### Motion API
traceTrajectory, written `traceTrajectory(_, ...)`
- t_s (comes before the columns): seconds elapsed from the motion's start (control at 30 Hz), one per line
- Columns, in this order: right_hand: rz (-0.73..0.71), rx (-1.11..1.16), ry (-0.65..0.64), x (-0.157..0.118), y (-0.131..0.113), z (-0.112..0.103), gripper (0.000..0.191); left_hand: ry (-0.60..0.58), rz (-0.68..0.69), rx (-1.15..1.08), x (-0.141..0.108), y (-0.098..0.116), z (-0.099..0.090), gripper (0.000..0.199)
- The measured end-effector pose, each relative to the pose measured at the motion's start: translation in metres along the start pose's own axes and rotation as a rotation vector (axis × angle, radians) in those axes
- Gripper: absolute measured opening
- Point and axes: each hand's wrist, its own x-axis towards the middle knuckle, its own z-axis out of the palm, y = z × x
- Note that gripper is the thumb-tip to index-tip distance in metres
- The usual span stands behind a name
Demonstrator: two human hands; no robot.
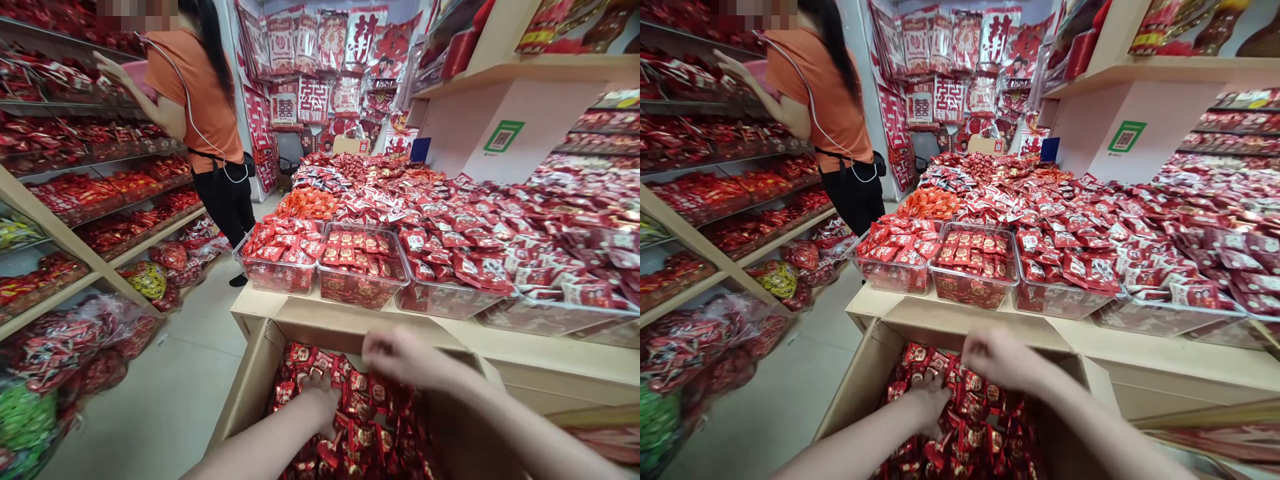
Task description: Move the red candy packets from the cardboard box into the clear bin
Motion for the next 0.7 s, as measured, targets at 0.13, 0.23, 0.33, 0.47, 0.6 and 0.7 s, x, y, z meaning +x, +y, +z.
traceTrajectory(0.13, 0.307, -0.219, -0.249, -0.009, 0.047, 0.083, 0.054, -0.033, -0.057, 0.003, 0.013, 0.001, 0.009, 0.099)
traceTrajectory(0.23, 0.473, -0.356, -0.319, -0.004, 0.074, 0.126, 0.099, -0.076, 0.003, 0.007, 0.01, 0.002, 0.011, 0.097)
traceTrajectory(0.33, 0.436, -0.379, -0.304, -0.006, 0.082, 0.148, 0.112, -0.128, 0.084, 0.05, 0.004, 0.001, 0.011, 0.097)
traceTrajectory(0.47, 0.396, -0.207, -0.212, -0.012, 0.081, 0.155, 0.097, -0.166, 0.17, 0.043, 0.002, 0.001, 0.012, 0.095)
traceTrajectory(0.6, 0.35, -0.123, -0.157, -0.015, 0.08, 0.152, 0.048, -0.164, 0.174, -0.064, 0.006, -0.002, 0.01, 0.076)
traceTrajectory(0.7, 0.333, -0.076, -0.125, -0.013, 0.076, 0.146, 0.035, -0.076, 0.109, -0.234, 0.009, -0.003, 0.007, 0.047)
